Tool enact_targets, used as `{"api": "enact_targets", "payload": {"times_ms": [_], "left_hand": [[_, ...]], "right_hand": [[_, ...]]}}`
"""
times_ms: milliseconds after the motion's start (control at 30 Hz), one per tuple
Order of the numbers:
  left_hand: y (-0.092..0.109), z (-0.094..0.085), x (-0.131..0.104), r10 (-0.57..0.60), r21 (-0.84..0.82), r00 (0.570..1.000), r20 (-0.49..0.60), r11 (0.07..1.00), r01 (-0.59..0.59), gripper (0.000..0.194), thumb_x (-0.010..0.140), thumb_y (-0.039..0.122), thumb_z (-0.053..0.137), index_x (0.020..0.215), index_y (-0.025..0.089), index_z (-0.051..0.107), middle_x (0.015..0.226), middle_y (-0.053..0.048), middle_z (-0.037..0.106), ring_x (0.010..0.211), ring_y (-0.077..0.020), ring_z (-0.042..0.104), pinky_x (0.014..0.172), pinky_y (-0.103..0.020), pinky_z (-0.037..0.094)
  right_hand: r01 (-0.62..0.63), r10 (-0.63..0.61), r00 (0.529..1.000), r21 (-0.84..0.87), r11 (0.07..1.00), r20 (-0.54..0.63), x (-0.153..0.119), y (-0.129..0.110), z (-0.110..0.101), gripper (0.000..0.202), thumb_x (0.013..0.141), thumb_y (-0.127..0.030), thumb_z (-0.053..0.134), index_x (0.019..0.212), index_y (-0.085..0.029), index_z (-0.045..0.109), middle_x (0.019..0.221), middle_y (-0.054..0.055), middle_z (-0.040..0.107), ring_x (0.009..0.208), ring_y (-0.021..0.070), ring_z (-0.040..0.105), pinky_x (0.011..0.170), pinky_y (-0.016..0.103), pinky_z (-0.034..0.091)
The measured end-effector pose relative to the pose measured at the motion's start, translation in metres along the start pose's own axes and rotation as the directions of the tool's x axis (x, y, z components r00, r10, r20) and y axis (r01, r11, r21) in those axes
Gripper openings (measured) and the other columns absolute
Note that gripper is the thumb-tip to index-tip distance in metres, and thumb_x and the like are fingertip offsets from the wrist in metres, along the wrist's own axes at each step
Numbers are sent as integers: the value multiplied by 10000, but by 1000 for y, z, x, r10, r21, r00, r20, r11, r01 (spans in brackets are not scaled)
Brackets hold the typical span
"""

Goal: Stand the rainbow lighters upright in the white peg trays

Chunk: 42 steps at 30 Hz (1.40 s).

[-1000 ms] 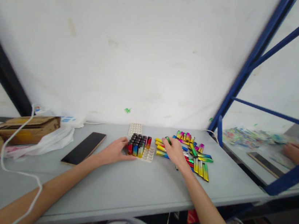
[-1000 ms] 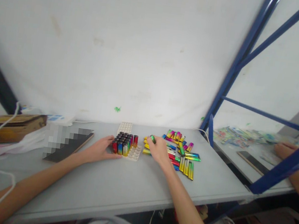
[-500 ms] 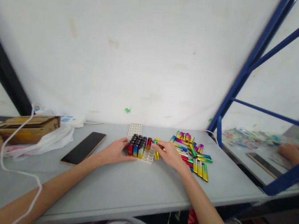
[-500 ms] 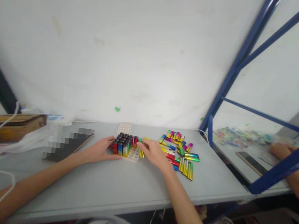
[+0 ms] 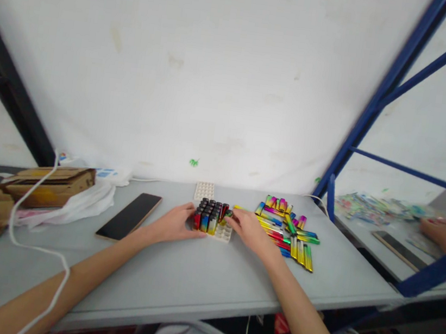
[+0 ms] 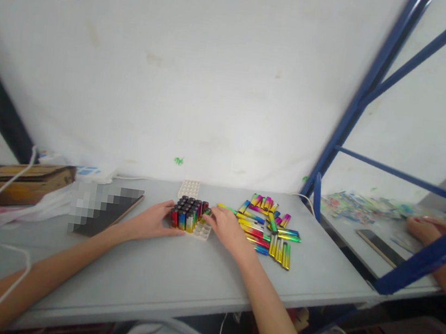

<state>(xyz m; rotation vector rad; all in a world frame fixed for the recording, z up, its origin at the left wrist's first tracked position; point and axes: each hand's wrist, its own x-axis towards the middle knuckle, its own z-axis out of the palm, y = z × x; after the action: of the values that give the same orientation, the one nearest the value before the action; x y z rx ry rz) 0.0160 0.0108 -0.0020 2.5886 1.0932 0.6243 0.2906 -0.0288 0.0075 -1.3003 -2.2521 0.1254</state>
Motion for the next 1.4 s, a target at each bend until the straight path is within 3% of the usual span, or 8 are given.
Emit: {"api": "enact_targets", "payload": {"times_ms": [133,333,567,933,1033,1233,1333,1400], "left_hand": [[1,-1,0,3,3,1000,1,1000,-3,489,809,658,712,987,203,730,1062,-94,673,960,-281,658,898,-376,546],[4,-3,-1,-6,62,999,40,998,4,536,831,708,661,952,189,716,1019,-101,657,941,-289,653,894,-388,540],[4,-4,-2,-9,81,999,43,997,6,580,834,750,624,944,186,703,983,-91,634,902,-281,644,855,-381,538],[4,-6,-2,5,51,999,44,999,-7,514,838,685,662,963,189,716,1033,-100,650,940,-280,644,893,-386,543],[6,-7,-2,11,32,999,33,999,-12,505,829,675,678,983,196,725,1053,-99,657,972,-285,647,911,-383,540],[6,-7,-1,5,48,999,38,999,-7,525,824,681,684,995,187,723,1073,-109,667,1004,-304,650,932,-397,536],[5,-7,-1,16,39,999,36,999,-17,528,830,683,677,1014,190,723,1095,-109,671,1021,-305,651,957,-403,530],[5,-7,-1,13,33,1000,29,999,-14,526,824,687,680,1002,194,725,1098,-106,675,1017,-301,651,965,-401,527]], "right_hand": [[-9,18,998,-148,989,60,-3,-2,2,295,1052,-382,527,958,-162,699,963,109,679,893,225,631,829,324,441],[36,-31,997,-88,995,68,-9,13,-16,212,1008,-351,619,1017,-165,722,983,95,685,954,224,635,864,316,452],[-39,59,972,-95,995,226,-16,27,-36,105,857,-195,770,960,-186,753,948,91,751,917,267,678,807,321,461],[-23,23,1000,171,985,2,-12,26,-46,215,988,-311,599,1104,-171,713,1101,114,707,930,211,665,873,343,511],[-81,107,993,356,931,-54,-8,17,-53,313,981,-397,593,1173,-185,720,1088,99,712,769,169,650,758,319,526],[-95,213,975,744,661,-65,-4,8,-49,451,802,-457,792,1142,-170,721,1010,72,738,914,200,661,823,324,528],[-165,294,956,816,553,-6,-3,3,-44,461,764,-504,817,1051,-151,738,991,86,749,874,205,662,790,328,530],[-186,300,954,807,561,12,-3,-1,-44,469,780,-539,794,1042,-152,753,980,83,750,891,218,661,802,339,527]]}}
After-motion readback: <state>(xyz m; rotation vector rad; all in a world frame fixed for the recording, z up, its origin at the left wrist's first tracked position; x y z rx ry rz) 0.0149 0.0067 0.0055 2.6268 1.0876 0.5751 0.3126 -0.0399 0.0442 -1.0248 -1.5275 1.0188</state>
